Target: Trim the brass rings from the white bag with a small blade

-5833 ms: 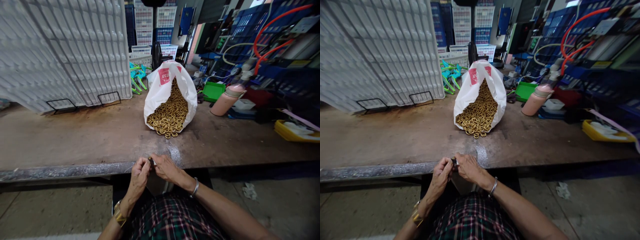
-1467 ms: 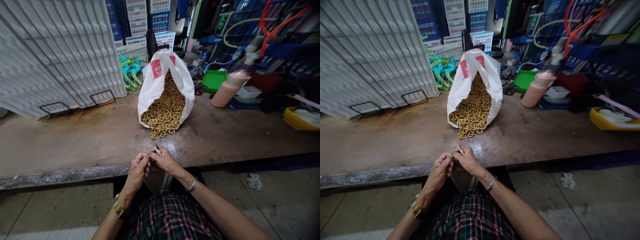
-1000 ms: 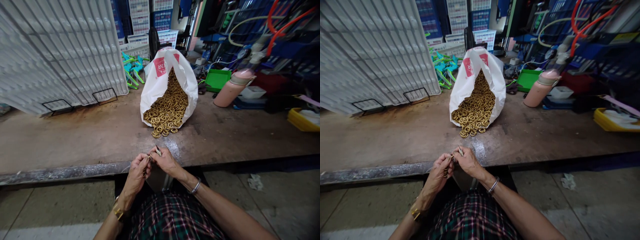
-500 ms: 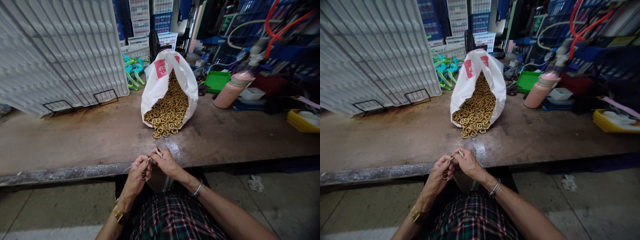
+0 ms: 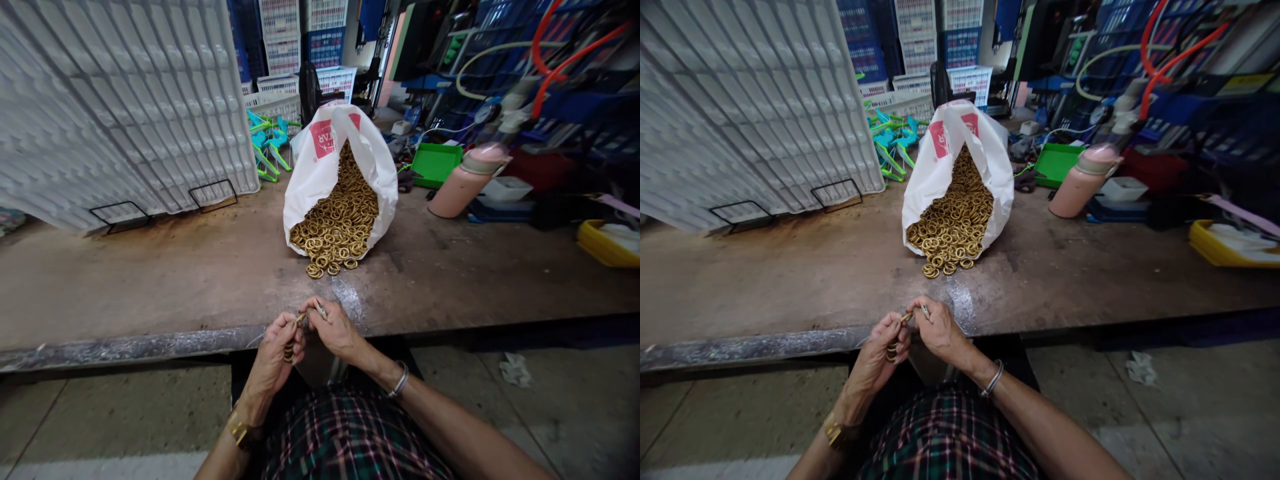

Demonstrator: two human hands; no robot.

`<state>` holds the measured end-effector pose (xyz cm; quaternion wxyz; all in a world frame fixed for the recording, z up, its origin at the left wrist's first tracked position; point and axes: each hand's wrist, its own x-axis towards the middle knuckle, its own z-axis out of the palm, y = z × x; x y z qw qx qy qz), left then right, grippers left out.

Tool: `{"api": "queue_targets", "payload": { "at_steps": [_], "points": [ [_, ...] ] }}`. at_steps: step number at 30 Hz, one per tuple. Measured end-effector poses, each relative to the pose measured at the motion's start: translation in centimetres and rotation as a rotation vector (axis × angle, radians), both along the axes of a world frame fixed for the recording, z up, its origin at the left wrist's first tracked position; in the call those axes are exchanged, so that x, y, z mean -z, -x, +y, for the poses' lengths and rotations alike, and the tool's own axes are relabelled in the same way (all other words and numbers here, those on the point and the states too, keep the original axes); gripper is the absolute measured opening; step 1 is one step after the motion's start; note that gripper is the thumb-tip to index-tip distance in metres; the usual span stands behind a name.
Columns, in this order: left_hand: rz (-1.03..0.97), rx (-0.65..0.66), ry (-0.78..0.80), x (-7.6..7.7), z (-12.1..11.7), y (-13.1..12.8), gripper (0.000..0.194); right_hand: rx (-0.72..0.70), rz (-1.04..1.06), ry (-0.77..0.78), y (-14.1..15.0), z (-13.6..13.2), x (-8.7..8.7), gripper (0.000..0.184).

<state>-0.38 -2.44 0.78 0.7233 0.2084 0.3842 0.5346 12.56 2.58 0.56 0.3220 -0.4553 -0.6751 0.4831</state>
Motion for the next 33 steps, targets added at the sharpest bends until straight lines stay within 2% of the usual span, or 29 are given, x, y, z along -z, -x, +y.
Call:
{"api": "queue_targets", "payload": {
  "at_steps": [4, 6, 12, 18, 26, 30, 33],
  "points": [
    [0.089, -0.052, 0.004, 0.0, -0.1, -0.4, 0.026, -0.061, -0.321, -0.237, -0.4, -0.6, 0.0, 0.026],
    [0.159, -0.068, 0.007, 0.1, -0.1, -0.6, 0.027, -0.114, -0.457, -0.303, -0.4, -1.0, 0.0, 0.029],
    [0.314, -0.102, 0.010, 0.4, -0.2, -0.7, 0.030, -0.162, -0.677, -0.309, 0.0, -1.4, -0.4, 0.029],
    [0.415, -0.080, -0.008, 0.5, -0.4, -0.6, 0.029, -0.135, -0.741, -0.273, 0.0, -1.4, -0.6, 0.022],
    [0.483, -0.070, -0.034, 0.5, -0.7, -0.4, 0.028, -0.155, -0.817, -0.229, 0.5, -1.4, -0.6, 0.024],
    [0.417, -0.022, -0.080, -0.1, -1.1, -0.4, 0.026, -0.101, -0.826, -0.216, -0.2, 0.3, -0.4, 0.026],
    [0.291, -0.035, -0.084, -0.6, -1.2, -0.3, 0.025, -0.046, -0.690, -0.254, -0.8, 1.4, 0.0, 0.024]
  ]
}}
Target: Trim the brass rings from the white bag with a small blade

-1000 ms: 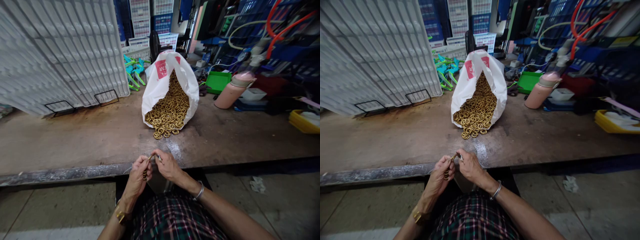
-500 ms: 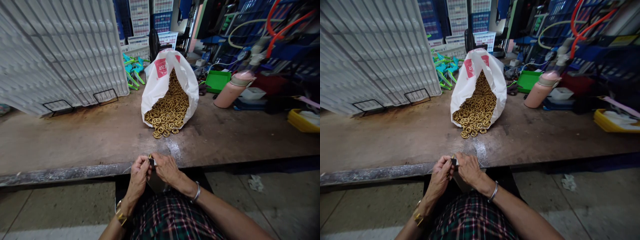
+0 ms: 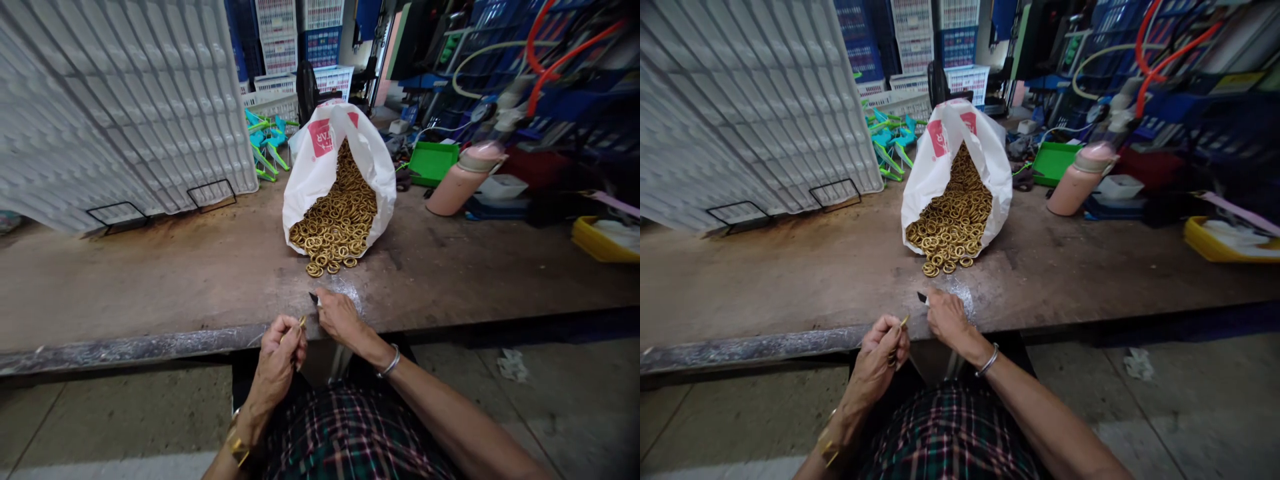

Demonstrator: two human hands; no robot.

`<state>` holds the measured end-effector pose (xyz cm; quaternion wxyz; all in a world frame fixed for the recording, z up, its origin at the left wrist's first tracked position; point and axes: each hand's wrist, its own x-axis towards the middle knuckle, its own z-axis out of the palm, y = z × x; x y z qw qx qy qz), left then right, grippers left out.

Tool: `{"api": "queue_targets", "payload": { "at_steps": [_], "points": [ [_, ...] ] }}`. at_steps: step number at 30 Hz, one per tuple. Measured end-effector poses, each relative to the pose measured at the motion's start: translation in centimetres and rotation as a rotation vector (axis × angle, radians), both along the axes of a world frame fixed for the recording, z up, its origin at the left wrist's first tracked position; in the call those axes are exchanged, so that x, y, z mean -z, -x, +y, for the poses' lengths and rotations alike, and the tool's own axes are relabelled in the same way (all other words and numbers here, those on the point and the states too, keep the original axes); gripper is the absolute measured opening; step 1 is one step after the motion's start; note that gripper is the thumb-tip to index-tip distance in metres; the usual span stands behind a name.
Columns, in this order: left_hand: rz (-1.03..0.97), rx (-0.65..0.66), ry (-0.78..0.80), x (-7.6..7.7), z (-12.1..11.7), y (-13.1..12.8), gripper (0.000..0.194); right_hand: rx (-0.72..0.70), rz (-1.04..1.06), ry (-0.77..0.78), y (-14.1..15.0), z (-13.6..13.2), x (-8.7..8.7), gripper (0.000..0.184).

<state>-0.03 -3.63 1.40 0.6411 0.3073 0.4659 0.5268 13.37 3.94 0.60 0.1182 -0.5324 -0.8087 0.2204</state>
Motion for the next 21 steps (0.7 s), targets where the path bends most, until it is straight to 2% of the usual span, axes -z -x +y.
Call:
{"api": "queue_targets", "payload": {
  "at_steps": [3, 7, 12, 21],
  "points": [
    [-0.070, -0.050, 0.024, -0.1, 0.2, 0.1, 0.026, 0.024, 0.310, 0.053, 0.0, -0.1, 0.1, 0.018],
    [-0.073, -0.039, 0.038, 0.2, 0.3, 0.1, 0.027, 0.050, 0.663, 0.226, 0.6, -1.0, -0.6, 0.027],
    [-0.035, -0.025, 0.056, 0.4, 0.2, 0.0, 0.029, -0.052, 0.711, 0.317, 1.1, -1.5, -0.8, 0.024],
    [-0.121, 0.000, 0.098, 0.6, 0.3, 0.0, 0.030, -0.004, 0.811, 0.427, 1.2, -1.3, -0.1, 0.028]
  ]
}}
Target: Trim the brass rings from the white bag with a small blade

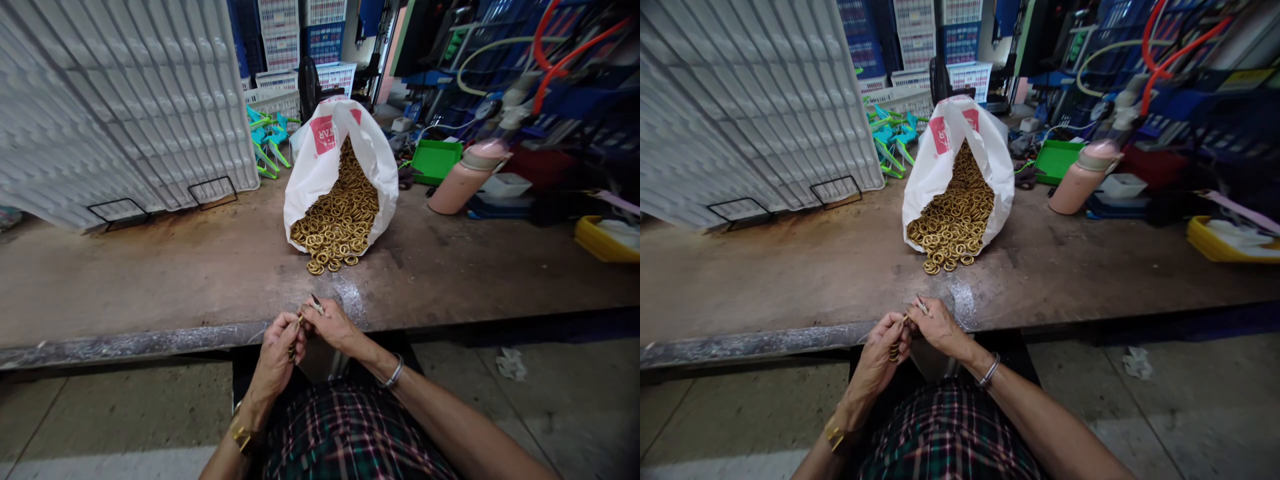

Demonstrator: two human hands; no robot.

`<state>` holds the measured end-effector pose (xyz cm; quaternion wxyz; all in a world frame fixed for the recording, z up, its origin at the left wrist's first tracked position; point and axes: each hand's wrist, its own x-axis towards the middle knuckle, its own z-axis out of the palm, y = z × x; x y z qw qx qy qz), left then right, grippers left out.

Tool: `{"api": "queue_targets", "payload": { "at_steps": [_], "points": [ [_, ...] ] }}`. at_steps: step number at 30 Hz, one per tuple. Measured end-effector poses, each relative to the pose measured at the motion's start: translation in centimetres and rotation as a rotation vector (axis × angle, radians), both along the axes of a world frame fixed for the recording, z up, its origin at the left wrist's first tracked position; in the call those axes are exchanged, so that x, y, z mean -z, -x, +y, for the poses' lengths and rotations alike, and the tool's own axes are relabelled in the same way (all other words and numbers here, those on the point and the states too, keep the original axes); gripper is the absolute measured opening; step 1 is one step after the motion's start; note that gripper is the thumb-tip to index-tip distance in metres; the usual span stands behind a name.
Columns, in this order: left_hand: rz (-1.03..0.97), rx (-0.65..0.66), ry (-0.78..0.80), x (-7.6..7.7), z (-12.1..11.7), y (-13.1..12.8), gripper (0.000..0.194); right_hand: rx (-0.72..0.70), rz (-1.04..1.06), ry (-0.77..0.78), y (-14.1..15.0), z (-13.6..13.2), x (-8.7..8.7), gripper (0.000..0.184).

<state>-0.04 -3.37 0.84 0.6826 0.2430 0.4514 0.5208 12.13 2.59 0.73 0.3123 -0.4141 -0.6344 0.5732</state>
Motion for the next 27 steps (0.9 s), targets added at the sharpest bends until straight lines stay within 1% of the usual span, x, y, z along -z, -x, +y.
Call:
{"api": "queue_targets", "payload": {
  "at_steps": [4, 9, 11, 13, 16, 18, 22, 27],
  "points": [
    [-0.036, -0.011, 0.001, -0.1, 0.0, -0.1, 0.029, 0.015, -0.030, -0.035, 0.0, -0.1, 0.1, 0.028],
    [-0.066, -0.011, 0.002, -0.1, -0.1, -0.1, 0.031, 0.016, -0.044, -0.069, 0.1, -0.1, 0.3, 0.029],
    [-0.086, -0.021, -0.004, -0.1, -0.1, 0.0, 0.032, 0.057, -0.105, -0.107, 0.1, 0.0, 0.6, 0.027],
    [-0.099, -0.034, -0.007, 0.0, 0.0, 0.2, 0.032, 0.076, -0.222, -0.196, 0.0, -0.1, 0.8, 0.024],
    [-0.096, -0.050, -0.008, 0.0, 0.1, 0.3, 0.032, -0.015, -0.431, -0.376, -0.3, -0.6, 1.0, 0.016],
    [-0.087, -0.057, -0.014, 0.1, 0.1, 0.4, 0.031, -0.093, -0.548, -0.445, -0.4, -1.0, 1.0, 0.016],
    [-0.059, -0.059, -0.034, 0.3, -0.1, 0.4, 0.028, -0.160, -0.670, -0.469, -0.3, -1.4, 0.6, 0.025],
    [-0.013, -0.061, -0.031, 0.2, -0.2, 0.4, 0.030, -0.179, -0.747, -0.478, -0.1, -1.4, 0.1, 0.025]
  ]
}}
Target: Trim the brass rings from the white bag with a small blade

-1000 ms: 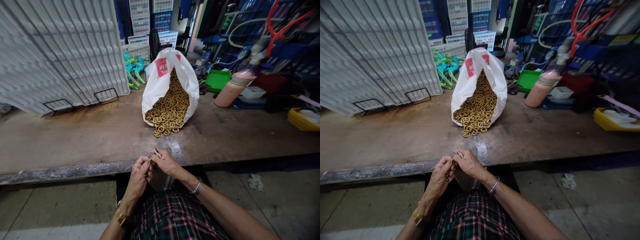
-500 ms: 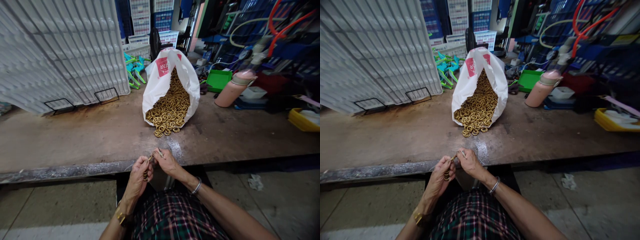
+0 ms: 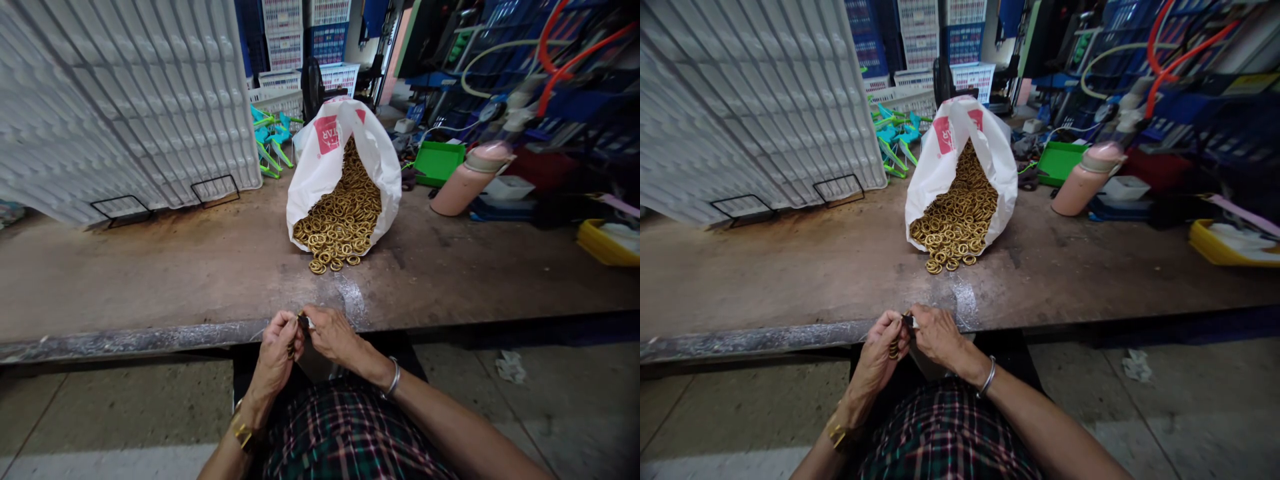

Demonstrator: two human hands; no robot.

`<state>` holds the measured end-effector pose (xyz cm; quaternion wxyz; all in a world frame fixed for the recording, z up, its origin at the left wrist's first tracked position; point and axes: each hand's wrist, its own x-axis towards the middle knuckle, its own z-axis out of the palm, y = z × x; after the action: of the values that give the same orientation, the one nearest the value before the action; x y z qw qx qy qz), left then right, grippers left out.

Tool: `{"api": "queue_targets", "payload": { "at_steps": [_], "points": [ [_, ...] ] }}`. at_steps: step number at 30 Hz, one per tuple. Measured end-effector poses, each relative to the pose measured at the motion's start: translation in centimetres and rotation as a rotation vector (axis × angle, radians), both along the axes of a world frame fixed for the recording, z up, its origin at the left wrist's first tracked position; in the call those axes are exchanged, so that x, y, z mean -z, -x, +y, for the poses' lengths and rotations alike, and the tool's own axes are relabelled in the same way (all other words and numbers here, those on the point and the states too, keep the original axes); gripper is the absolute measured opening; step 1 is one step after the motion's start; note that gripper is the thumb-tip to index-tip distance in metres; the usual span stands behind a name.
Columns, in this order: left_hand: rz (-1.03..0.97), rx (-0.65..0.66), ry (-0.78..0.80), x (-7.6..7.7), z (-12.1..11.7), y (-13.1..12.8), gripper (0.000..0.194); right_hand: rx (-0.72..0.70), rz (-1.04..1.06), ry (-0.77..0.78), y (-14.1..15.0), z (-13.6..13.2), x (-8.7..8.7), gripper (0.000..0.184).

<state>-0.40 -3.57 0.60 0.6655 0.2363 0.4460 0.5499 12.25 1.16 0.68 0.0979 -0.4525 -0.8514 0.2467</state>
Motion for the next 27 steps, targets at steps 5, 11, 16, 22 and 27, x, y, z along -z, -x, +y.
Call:
{"api": "queue_targets", "payload": {
  "at_steps": [5, 11, 16, 22, 27],
  "points": [
    [0.080, 0.000, -0.014, 0.1, 0.0, 0.1, 0.030, 0.005, -0.052, 0.010, 0.1, -0.1, -0.6, 0.025],
    [0.127, 0.034, -0.055, 0.5, -0.3, 0.3, 0.026, -0.006, -0.157, 0.022, 0.3, 0.7, -0.9, 0.025],
    [0.002, 0.087, -0.117, -0.2, -0.6, 0.3, 0.025, 0.064, -0.191, -0.003, -0.4, 2.7, -0.8, 0.024],
    [-0.067, 0.049, -0.054, -0.4, -0.2, 0.4, 0.029, -0.038, -0.034, -0.035, -0.4, 1.7, -1.1, 0.020],
    [-0.044, 0.042, -0.060, -0.1, -0.2, 0.5, 0.027, -0.076, -0.081, -0.003, 0.1, 0.6, -1.2, 0.023]
  ]
}}
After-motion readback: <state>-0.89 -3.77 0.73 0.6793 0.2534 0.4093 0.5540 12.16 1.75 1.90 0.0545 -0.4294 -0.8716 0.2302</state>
